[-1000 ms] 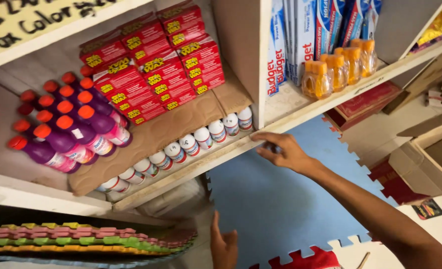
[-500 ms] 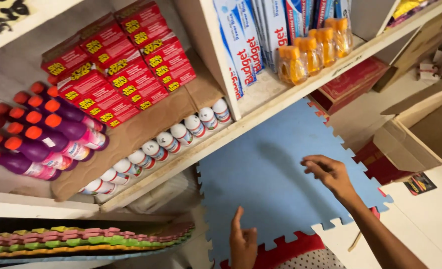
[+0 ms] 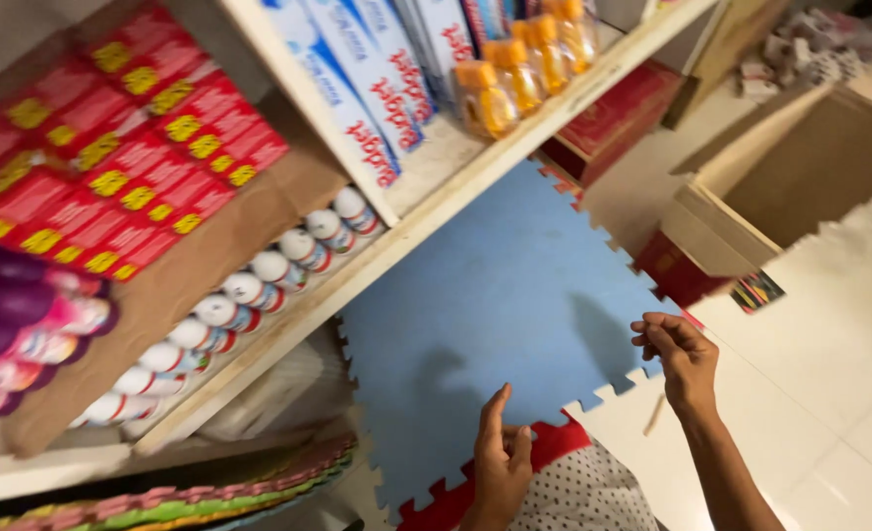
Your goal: Picking up boxes of wax from the floor and arranging them neatly on a grocery store shelf.
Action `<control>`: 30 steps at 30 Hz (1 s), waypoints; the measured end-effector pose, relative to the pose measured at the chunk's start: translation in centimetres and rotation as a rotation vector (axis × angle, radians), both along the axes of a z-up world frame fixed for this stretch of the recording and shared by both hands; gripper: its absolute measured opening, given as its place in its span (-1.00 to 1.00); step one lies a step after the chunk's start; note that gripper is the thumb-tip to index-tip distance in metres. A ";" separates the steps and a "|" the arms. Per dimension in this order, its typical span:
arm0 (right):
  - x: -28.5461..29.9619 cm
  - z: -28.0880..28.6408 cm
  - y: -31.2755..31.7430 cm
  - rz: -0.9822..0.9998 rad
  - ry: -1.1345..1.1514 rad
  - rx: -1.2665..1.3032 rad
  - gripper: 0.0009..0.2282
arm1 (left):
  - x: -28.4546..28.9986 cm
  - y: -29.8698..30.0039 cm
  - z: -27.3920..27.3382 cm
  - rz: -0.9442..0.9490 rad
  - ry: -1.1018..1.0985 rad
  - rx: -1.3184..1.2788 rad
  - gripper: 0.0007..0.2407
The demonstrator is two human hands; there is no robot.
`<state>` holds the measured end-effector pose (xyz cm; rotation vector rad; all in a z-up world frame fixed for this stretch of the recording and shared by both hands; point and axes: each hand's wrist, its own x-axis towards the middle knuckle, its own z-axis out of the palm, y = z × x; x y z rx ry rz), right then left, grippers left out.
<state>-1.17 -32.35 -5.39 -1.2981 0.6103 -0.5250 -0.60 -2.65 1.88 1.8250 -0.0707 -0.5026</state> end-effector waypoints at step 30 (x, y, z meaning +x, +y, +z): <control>-9.3 -21.3 -5.8 -0.376 0.428 0.261 -0.66 | -3.5 -10.3 -7.7 -0.689 -0.027 -0.021 -0.55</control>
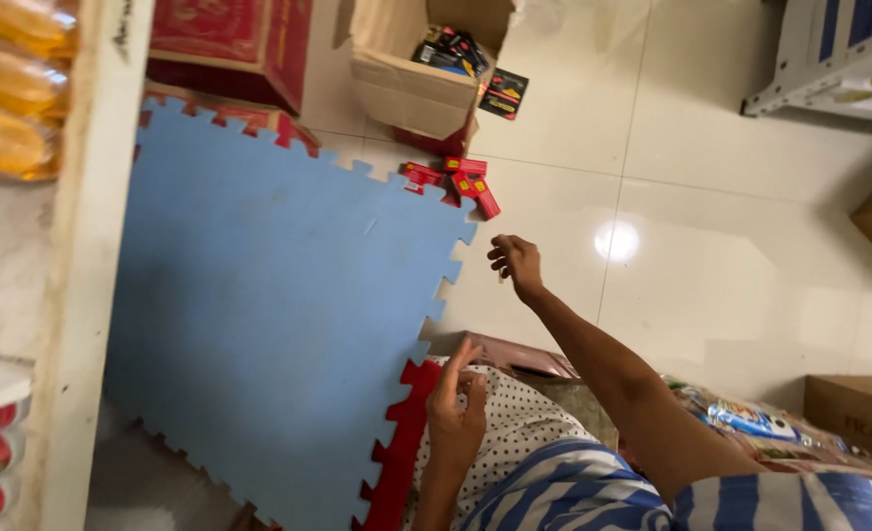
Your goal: Picking up boxes of wax from the floor and arranging them neatly on a grocery store shelf.
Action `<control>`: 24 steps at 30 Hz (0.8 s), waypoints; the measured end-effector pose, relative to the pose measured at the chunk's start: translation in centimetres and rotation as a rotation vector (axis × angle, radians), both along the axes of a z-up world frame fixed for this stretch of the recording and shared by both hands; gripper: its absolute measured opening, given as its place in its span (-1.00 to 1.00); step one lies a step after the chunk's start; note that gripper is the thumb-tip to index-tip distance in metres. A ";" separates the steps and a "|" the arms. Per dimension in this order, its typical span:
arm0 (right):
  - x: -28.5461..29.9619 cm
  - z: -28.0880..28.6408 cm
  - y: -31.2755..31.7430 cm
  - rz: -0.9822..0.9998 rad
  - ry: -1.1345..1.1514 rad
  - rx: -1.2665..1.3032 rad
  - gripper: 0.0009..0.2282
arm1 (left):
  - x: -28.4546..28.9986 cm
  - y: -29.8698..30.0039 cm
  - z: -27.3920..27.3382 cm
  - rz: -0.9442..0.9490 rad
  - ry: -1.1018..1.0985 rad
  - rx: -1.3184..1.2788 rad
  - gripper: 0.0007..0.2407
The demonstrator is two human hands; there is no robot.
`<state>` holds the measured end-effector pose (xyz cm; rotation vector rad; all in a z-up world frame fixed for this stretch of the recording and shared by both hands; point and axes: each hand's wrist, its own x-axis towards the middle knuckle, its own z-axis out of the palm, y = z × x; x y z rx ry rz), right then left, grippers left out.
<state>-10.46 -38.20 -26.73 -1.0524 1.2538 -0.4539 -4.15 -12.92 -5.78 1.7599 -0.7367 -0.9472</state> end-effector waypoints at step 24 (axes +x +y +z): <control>5.4 -11.9 -2.0 0.442 0.479 -0.498 -0.67 | 4.4 -7.2 -2.2 0.243 0.606 0.269 -0.17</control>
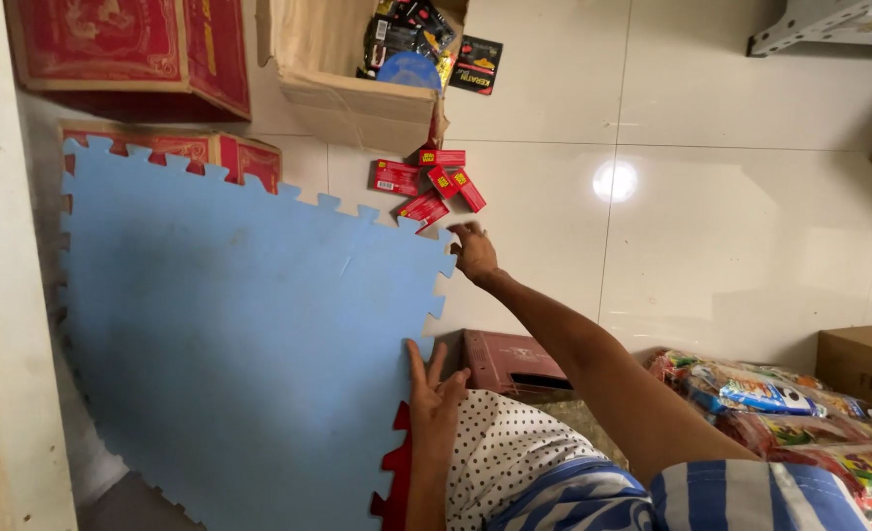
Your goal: Picking up boxes of wax from the floor and arranging them neatly on a grocery store shelf.
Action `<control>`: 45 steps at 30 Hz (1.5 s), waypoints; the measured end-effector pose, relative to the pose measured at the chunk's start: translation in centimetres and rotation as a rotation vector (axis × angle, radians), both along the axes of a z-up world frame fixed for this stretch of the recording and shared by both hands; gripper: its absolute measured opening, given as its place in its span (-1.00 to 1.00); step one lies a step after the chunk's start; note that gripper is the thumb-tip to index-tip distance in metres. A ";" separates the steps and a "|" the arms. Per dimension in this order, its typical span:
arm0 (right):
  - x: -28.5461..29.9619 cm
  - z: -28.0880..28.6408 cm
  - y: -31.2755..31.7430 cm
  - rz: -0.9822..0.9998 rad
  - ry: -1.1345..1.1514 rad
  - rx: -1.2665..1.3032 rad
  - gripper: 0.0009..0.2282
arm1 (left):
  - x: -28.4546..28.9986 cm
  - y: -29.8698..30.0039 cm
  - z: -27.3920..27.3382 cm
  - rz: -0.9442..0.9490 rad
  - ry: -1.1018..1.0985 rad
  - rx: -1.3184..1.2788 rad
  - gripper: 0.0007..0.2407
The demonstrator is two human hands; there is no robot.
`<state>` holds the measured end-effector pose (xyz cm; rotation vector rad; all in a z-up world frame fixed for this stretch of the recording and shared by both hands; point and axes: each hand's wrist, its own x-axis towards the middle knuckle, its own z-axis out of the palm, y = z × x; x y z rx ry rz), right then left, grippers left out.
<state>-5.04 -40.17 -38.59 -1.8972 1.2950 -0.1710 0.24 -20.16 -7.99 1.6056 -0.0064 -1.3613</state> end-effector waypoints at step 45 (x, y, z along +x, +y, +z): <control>-1.6 33.9 -2.8 -0.130 -1.203 0.473 -0.85 | 2.3 4.3 8.9 0.257 0.033 -0.503 -0.33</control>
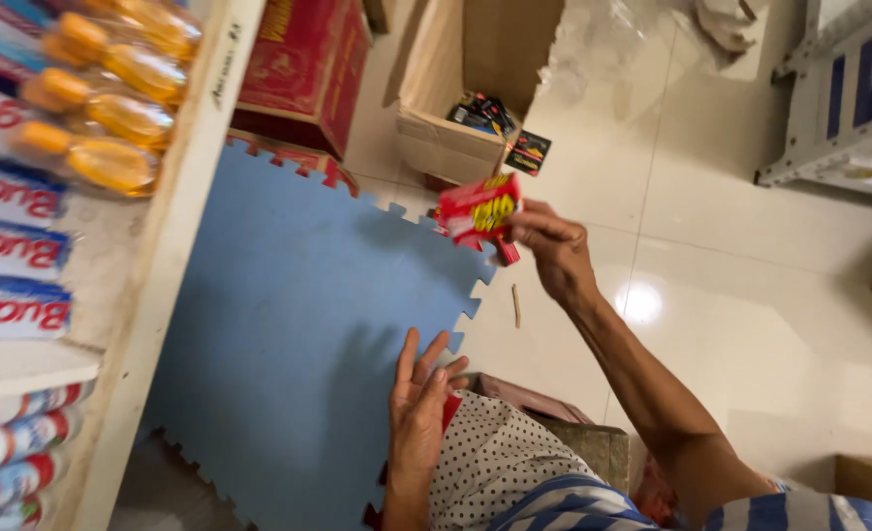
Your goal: Picking up boxes of wax from the floor and arranging them neatly on a grocery store shelf.
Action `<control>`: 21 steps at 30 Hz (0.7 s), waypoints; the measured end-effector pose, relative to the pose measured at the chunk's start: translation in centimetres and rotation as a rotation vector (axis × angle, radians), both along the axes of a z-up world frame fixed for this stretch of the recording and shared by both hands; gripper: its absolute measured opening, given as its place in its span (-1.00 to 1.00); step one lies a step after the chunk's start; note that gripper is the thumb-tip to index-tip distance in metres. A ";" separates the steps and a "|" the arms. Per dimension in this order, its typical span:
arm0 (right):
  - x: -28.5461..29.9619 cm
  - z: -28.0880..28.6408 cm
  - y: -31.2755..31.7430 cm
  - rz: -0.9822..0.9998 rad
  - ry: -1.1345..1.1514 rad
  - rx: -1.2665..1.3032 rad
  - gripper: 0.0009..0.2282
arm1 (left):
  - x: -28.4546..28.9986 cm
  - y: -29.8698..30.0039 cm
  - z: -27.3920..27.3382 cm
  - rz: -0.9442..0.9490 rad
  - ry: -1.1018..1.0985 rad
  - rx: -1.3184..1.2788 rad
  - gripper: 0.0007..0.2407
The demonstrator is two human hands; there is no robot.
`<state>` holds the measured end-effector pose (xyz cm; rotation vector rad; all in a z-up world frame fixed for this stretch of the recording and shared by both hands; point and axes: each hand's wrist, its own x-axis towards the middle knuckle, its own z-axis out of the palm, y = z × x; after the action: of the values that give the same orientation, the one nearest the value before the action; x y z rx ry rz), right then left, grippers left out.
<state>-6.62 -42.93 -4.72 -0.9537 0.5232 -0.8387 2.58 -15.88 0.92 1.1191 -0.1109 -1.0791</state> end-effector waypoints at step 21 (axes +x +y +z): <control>5.0 14.2 18.4 0.536 -0.075 -0.658 -0.86 | -0.2 8.5 15.5 0.484 -0.435 -0.275 -0.11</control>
<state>-1.57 -24.52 9.47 -1.5679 -0.1041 -0.5504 2.40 -7.35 16.38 1.0424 -0.3055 -0.3676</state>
